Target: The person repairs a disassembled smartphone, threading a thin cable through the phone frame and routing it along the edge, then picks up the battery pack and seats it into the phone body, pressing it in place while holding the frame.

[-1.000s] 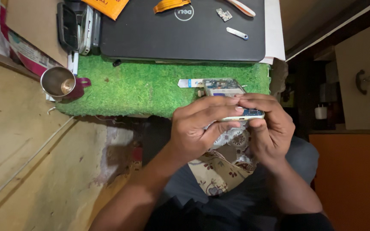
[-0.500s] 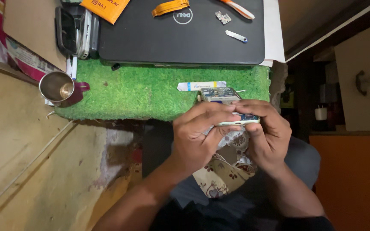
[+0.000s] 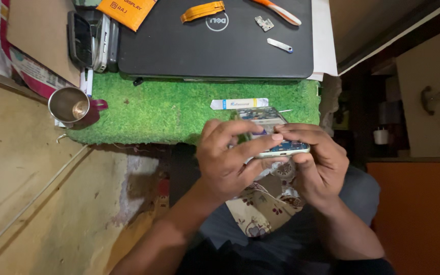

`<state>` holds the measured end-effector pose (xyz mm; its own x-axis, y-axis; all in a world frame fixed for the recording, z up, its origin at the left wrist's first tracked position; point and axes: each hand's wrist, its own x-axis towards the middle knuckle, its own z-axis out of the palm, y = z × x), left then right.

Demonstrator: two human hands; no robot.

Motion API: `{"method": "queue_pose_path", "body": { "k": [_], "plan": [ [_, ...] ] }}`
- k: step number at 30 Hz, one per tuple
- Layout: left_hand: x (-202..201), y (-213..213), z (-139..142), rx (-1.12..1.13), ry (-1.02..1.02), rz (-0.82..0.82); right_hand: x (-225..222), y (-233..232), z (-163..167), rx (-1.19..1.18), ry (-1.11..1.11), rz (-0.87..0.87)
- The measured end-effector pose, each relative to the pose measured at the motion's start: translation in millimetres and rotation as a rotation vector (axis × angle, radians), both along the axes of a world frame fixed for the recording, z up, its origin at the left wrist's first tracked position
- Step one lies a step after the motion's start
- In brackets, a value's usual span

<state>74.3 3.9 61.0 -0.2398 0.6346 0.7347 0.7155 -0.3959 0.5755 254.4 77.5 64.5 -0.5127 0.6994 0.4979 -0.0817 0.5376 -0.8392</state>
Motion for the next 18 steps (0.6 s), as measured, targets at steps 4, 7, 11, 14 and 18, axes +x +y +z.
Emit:
{"method": "queue_pose_path", "body": {
  "k": [4,7,11,14,18],
  "plan": [
    [0.4,6.5,-2.0,0.041,-0.353,-0.349,-6.2,-1.6,-4.5,-0.033,0.017,0.003],
    [-3.8,6.8,-2.2,0.034,-0.361,-0.351,-10.2,-0.7,-7.5,-0.039,0.018,0.010],
    [-9.3,6.5,-6.2,0.025,-0.322,-0.324,-12.0,1.2,-8.1,-0.032,-0.025,0.005],
    [-10.4,7.4,-12.8,0.045,-0.285,-0.298,-15.8,6.9,-9.3,-0.031,0.022,0.093],
    [-12.9,18.9,-20.3,0.156,-0.298,-0.248,-18.4,26.1,-12.0,-0.181,0.174,0.235]
  ]
}}
